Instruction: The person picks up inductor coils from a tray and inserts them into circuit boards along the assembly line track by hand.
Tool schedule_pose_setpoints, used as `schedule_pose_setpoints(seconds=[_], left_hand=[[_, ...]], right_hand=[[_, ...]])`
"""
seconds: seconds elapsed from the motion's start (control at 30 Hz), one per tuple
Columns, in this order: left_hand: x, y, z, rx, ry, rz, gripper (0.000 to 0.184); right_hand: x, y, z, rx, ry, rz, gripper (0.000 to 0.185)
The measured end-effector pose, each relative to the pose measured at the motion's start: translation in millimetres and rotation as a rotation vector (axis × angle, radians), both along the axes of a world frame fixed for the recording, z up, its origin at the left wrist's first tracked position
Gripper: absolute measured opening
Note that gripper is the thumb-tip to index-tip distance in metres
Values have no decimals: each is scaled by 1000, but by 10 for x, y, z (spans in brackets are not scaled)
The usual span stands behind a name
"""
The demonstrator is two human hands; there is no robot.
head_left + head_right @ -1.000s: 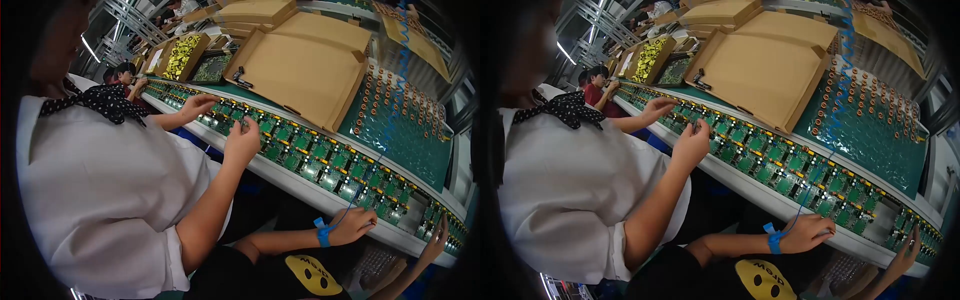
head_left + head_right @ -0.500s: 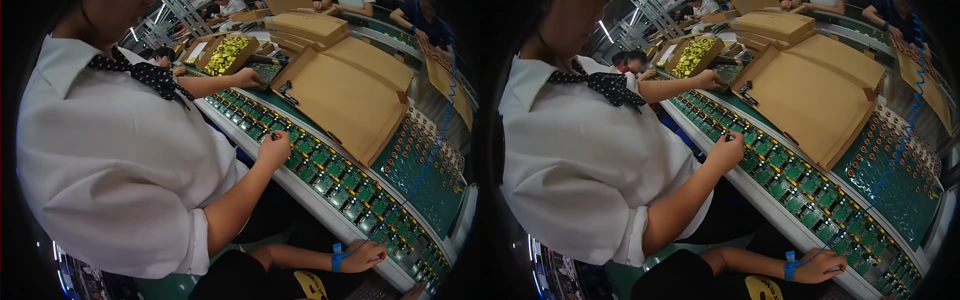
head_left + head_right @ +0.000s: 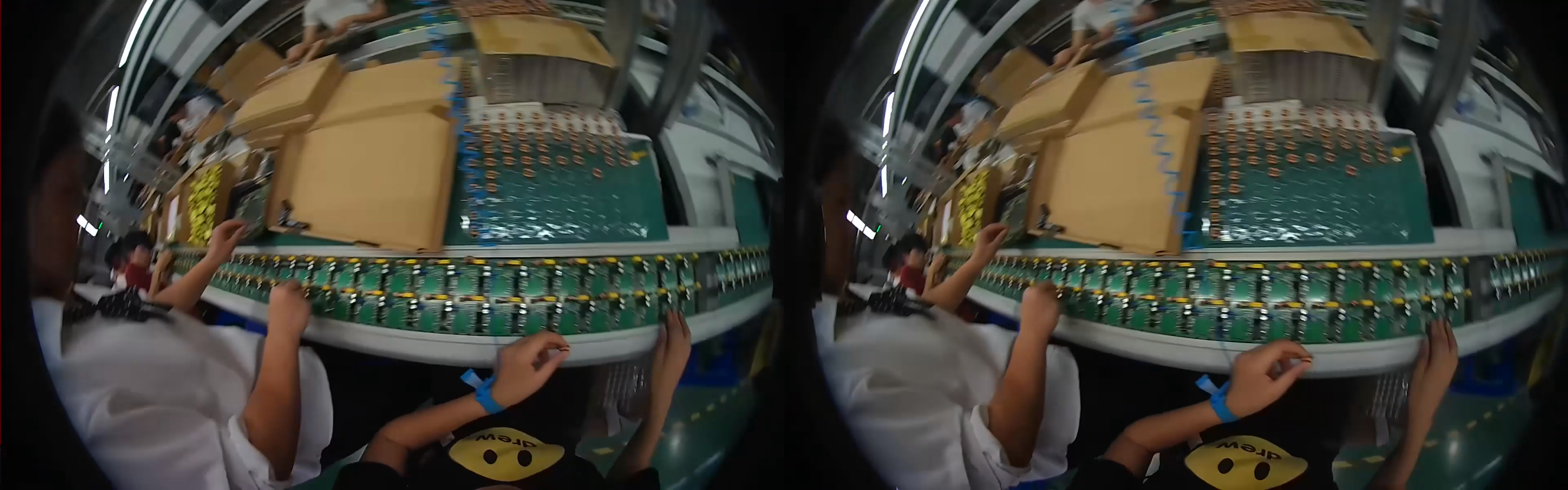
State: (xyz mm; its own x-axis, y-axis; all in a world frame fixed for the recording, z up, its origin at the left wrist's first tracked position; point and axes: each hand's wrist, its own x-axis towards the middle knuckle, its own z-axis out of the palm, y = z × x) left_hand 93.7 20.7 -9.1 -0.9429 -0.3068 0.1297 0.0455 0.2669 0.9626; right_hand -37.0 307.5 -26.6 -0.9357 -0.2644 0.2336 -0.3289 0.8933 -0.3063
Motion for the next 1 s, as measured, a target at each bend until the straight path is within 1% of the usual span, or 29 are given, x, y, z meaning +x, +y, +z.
schedule_pose_setpoints(seconds=[0.03, 0.07, 0.13, 0.2, 0.23, 0.33, 0.4, 0.47, 0.5, 0.53, 0.57, 0.6, 0.67, 0.73, 0.77, 0.87, 0.9, 0.93, 0.97, 1.0], left_hand=[[-4, -24, 15, -53, 15, -11, 19], [1, -23, 28, -39, 27, -89, 19], [22, -23, 32, -40, -29, -7, 19], [22, -36, 34, -38, -59, -40, 18], [28, -44, 35, -33, -99, -34, 18], [46, -61, 38, -92, -109, -42, 18], [49, -79, 72, -81, -140, -54, 17], [79, -94, 59, -72, -178, -52, 16], [104, -108, 7, 21, -186, -41, 16], [106, -114, -18, 116, -193, -29, 15], [104, -119, 16, 111, -196, -26, 15], [113, -141, 75, 123, -230, -39, 15], [115, -187, 126, 127, -270, -58, 15], [100, -221, 137, 237, -241, -58, 15], [68, -235, 189, 232, -247, -64, 15], [-129, -300, 414, 75, -201, -50, 16], [-205, -336, 465, 86, -190, -53, 16], [-291, -361, 506, 96, -180, -58, 16], [-400, -394, 481, 46, -107, -74, 16], [-519, -404, 507, 5, -118, -77, 15]], right_hand=[[84, -145, 198, -45, 48, -57, 36], [107, -294, 377, -95, 97, -99, 38], [25, -449, 616, -167, 226, -59, 41], [-120, -738, 929, -168, 254, 125, 44], [-279, -883, 985, -160, 285, 221, 41], [-981, -1422, 860, -212, 365, 467, 30], [-1455, -1808, 653, -316, 202, 559, 26], [-1805, -2088, 418, -242, 177, 530, 22], [-1856, -2163, 425, -252, 177, 530, 22], [-1903, -2222, 428, -167, 175, 487, 21], [-1924, -2270, 421, -80, 170, 444, 20], [-1924, -2312, 381, -87, 165, 444, 20], [-1896, -2352, 327, 62, 429, 389, 18], [-1865, -2373, 305, 69, 445, 371, 20], [-1852, -2368, 297, 80, 464, 363, 22], [-1845, -2280, 355, 62, 440, 356, 24], [-1878, -2266, 334, 59, 438, 355, 24], [-1925, -2252, 292, 39, 464, 377, 24], [-1929, -2220, 307, 19, 486, 397, 24], [-1929, -2135, 307, 18, 474, 389, 24]])
